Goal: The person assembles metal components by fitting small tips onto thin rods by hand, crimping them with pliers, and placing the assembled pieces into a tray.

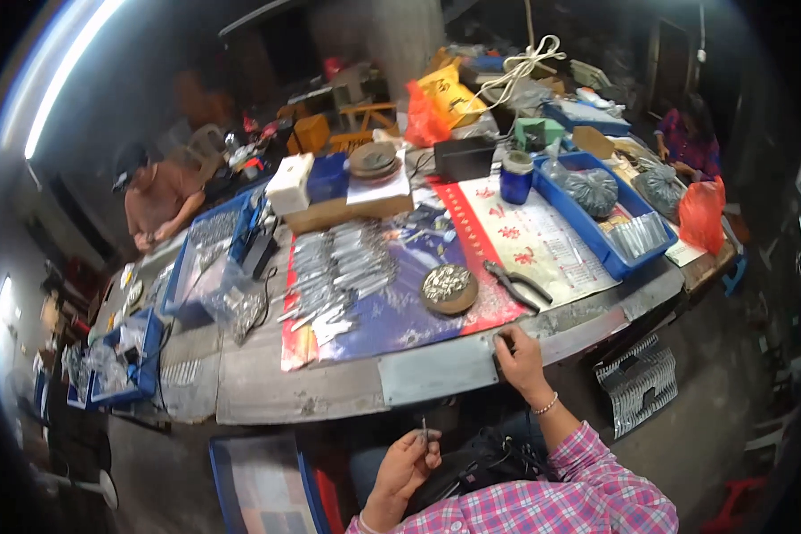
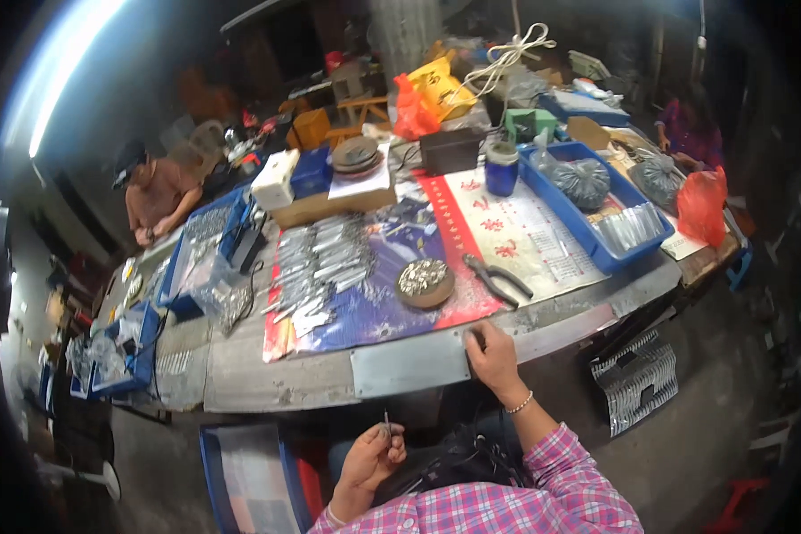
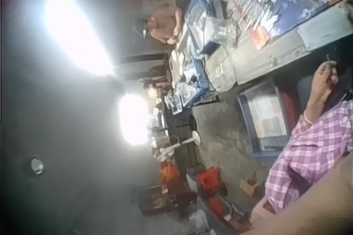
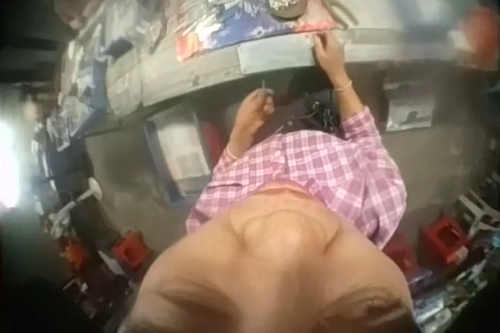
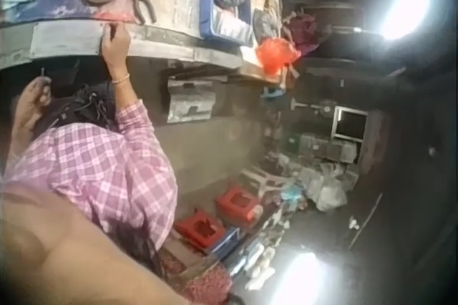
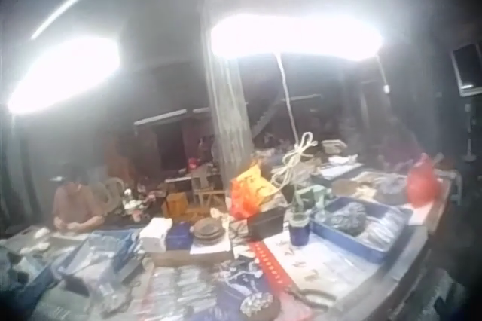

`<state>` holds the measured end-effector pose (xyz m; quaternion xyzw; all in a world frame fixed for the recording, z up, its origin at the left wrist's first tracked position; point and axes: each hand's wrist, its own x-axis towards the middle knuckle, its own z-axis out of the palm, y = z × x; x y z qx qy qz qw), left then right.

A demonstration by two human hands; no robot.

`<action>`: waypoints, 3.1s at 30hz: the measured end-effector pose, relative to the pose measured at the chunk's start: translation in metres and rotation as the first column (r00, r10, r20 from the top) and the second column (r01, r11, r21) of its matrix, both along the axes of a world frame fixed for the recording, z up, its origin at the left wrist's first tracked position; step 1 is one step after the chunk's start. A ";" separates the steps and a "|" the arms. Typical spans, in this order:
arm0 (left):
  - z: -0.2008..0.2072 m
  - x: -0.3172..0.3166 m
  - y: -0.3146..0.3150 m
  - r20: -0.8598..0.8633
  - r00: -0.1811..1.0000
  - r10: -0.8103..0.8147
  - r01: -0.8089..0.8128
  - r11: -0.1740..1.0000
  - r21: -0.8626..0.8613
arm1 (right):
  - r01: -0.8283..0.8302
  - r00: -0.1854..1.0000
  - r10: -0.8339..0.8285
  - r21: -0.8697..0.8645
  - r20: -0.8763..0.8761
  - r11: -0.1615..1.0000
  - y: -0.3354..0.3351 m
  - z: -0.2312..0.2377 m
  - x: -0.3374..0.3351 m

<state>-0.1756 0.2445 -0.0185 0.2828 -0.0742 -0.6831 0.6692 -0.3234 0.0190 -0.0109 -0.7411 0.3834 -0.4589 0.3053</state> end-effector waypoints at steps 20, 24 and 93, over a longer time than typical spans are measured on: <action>0.015 -0.003 0.007 -0.002 1.000 0.017 -0.017 1.000 0.002 | -0.050 0.998 0.050 0.002 -0.040 0.999 -0.005 -0.012 0.004; 0.014 -0.004 0.008 -0.015 1.000 0.027 -0.027 1.000 0.008 | -0.040 0.998 0.039 -0.019 -0.046 0.999 -0.006 -0.015 0.000; 0.030 -0.002 -0.022 0.535 0.830 0.156 -0.109 0.987 -0.119 | -0.723 0.620 0.776 0.468 0.116 0.508 0.066 0.064 0.052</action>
